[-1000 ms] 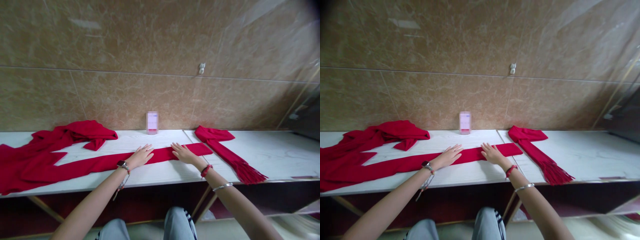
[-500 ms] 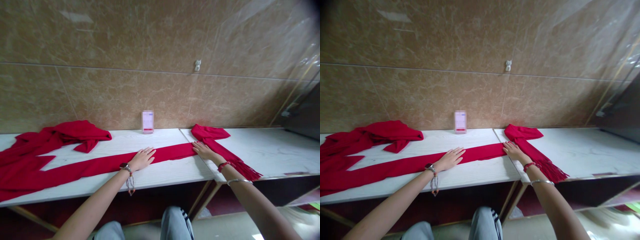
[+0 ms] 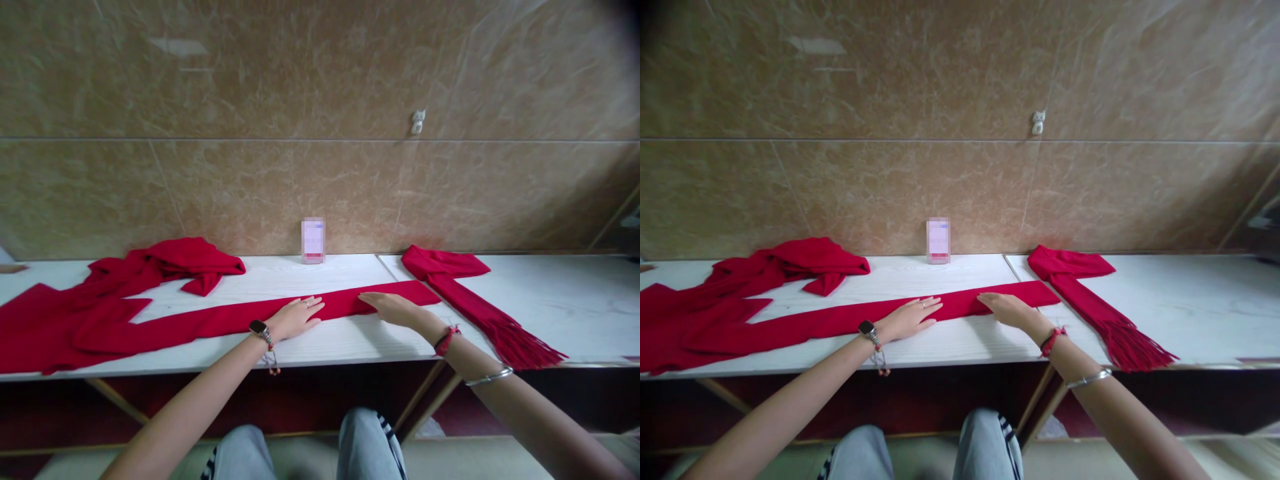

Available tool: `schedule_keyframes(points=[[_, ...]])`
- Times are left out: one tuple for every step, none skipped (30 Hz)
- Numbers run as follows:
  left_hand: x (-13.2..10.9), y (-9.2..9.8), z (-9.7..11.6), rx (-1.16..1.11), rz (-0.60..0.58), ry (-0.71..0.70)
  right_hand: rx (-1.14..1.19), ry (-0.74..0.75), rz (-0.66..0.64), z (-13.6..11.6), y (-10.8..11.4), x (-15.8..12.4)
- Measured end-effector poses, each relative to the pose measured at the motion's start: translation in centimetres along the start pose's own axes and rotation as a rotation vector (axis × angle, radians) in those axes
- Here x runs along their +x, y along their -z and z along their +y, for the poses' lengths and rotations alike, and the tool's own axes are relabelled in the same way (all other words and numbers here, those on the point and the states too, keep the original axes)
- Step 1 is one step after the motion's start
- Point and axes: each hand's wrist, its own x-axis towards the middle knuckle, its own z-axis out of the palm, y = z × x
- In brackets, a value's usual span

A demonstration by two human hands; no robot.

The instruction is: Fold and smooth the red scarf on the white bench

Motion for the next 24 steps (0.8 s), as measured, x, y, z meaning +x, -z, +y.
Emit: schedule_keyframes(points=[[-0.2, 0.0, -0.1, 0.002, -0.009, -0.003, -0.017, 0.012, 0.006, 0.2, 0.0, 0.0], [-0.4, -0.1, -0.2, 0.004, -0.014, -0.007, -0.034, 0.024, 0.015, 0.4, -0.1, 0.0], [-0.4, -0.1, -0.3, 0.005, -0.018, -0.010, -0.053, 0.035, 0.022, 0.5, -0.1, 0.0], [-0.4, -0.1, -0.3, 0.007, -0.020, -0.012, -0.073, 0.046, 0.027, 0.6, -0.1, 0.1], [-0.3, 0.0, -0.3, 0.009, -0.021, -0.011, -0.091, 0.056, 0.033, 0.6, -0.1, 0.1], [-0.3, 0.1, -0.2, 0.012, -0.022, -0.010, -0.104, 0.067, 0.040, 0.7, -0.1, 0.2], [-0.2, 0.3, -0.1, 0.017, -0.025, -0.008, -0.111, 0.078, 0.051, 0.7, -0.1, 0.2], [-0.1, 0.6, 0.0, 0.024, -0.029, -0.003, -0.114, 0.091, 0.066, 0.8, -0.2, 0.2], [0.0, 0.9, 0.2, 0.031, -0.036, 0.003, -0.112, 0.104, 0.085, 1.0, -0.3, 0.2], [0.1, 1.2, 0.3, 0.041, -0.041, 0.010, -0.108, 0.114, 0.103, 1.2, -0.4, 0.2], [0.2, 1.5, 0.5, 0.054, -0.047, 0.016, -0.105, 0.119, 0.118, 1.3, -0.5, 0.1], [0.3, 1.8, 0.6, 0.069, -0.052, 0.020, -0.103, 0.122, 0.124, 1.5, -0.5, 0.1], [0.3, 2.1, 0.8, 0.086, -0.057, 0.021, -0.099, 0.120, 0.122, 1.6, -0.5, 0.1], [0.4, 2.3, 1.0, 0.103, -0.063, 0.019, -0.093, 0.111, 0.111, 1.7, -0.4, 0.2], [0.5, 2.4, 1.1, 0.118, -0.070, 0.016, -0.085, 0.098, 0.095, 1.7, -0.3, 0.2], [0.7, 2.5, 1.2, 0.129, -0.078, 0.016, -0.072, 0.083, 0.073, 1.7, 0.0, 0.3], [0.8, 2.5, 1.3, 0.137, -0.085, 0.018, -0.056, 0.066, 0.044, 1.6, 0.4, 0.4], [0.9, 2.4, 1.4, 0.139, -0.088, 0.019, -0.036, 0.048, 0.006, 1.5, 0.8, 0.5], [1.1, 2.4, 1.4, 0.135, -0.092, 0.018, -0.012, 0.032, -0.040, 1.4, 1.3, 0.5], [1.1, 2.4, 1.4, 0.125, -0.096, 0.017, 0.017, 0.019, -0.088, 1.2, 1.8, 0.5], [1.2, 2.4, 1.4, 0.108, -0.101, 0.015, 0.048, 0.007, -0.128, 0.9, 2.4, 0.5], [1.1, 2.5, 1.2, 0.087, -0.108, 0.017, 0.080, -0.003, -0.154, 0.6, 2.9, 0.5], [0.9, 2.7, 1.0, 0.066, -0.118, 0.026, 0.112, -0.009, -0.155, 0.2, 3.3, 0.5], [0.5, 3.0, 0.8, 0.048, -0.129, 0.043, 0.145, -0.009, -0.136, -0.2, 3.6, 0.5]])
